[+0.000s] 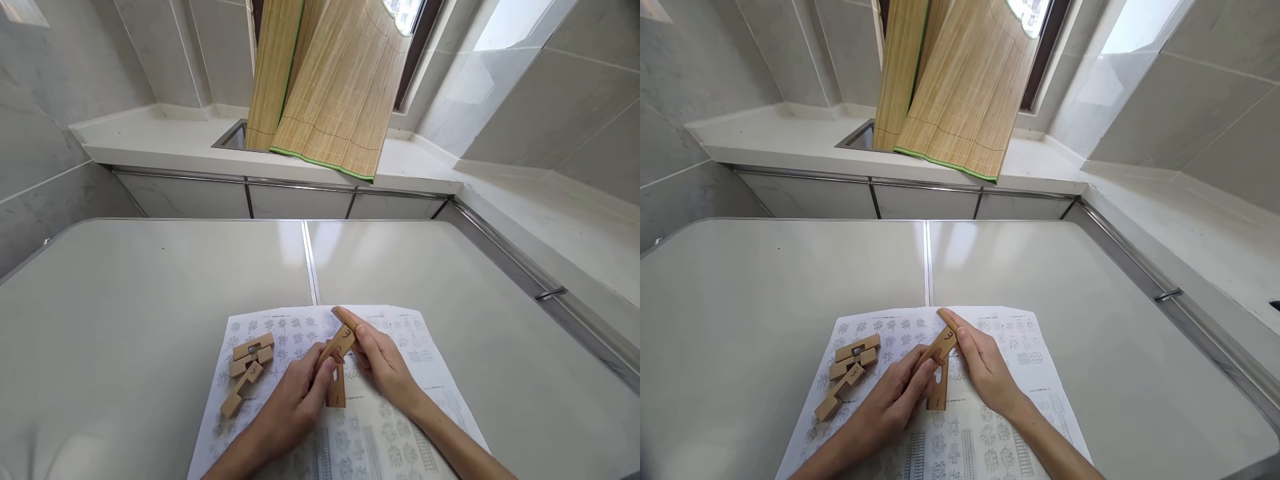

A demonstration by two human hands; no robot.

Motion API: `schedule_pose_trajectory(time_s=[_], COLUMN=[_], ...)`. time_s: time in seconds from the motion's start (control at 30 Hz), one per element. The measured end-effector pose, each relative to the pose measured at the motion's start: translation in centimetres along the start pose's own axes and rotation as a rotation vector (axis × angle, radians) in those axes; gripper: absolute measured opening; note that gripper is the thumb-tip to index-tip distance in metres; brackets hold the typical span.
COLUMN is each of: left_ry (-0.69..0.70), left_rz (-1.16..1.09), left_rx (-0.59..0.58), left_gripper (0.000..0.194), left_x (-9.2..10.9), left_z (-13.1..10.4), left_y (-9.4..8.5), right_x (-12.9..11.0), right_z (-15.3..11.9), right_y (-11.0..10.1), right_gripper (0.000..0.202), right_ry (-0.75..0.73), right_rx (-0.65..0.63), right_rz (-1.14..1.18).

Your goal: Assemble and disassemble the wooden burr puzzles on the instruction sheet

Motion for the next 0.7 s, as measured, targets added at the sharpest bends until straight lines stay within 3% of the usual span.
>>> schedule_pose_trajectory(time_s=[0.27,0.7], left_ry=[-0.036,-0.036], left_rz=[0.019,0.017], left_rx=[-0.034,-0.078], left_gripper=[0.037,0.038], left_x=[0.06,0.69], left_z=[-0.03,-0.02], left_y=[-0.18,-0.62], right_x=[-0.74,-0.13], right_z=[0.01,0.17], right_y=[0.39,0.33], right_gripper=[0.052,0.052], right_ry=[-0.127,-0.135], right_rx=[-0.035,-0.063], right_rz=[-0.228,-0.234])
Point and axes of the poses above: each hand's wrist, its own z-axis towards the middle knuckle, its own y-axis out of the palm, x = y × z, the point moved 7 cm from there along z, towards the middle knuckle, and after that the axes turned 4 degrees about y, right-handed, at the moved point
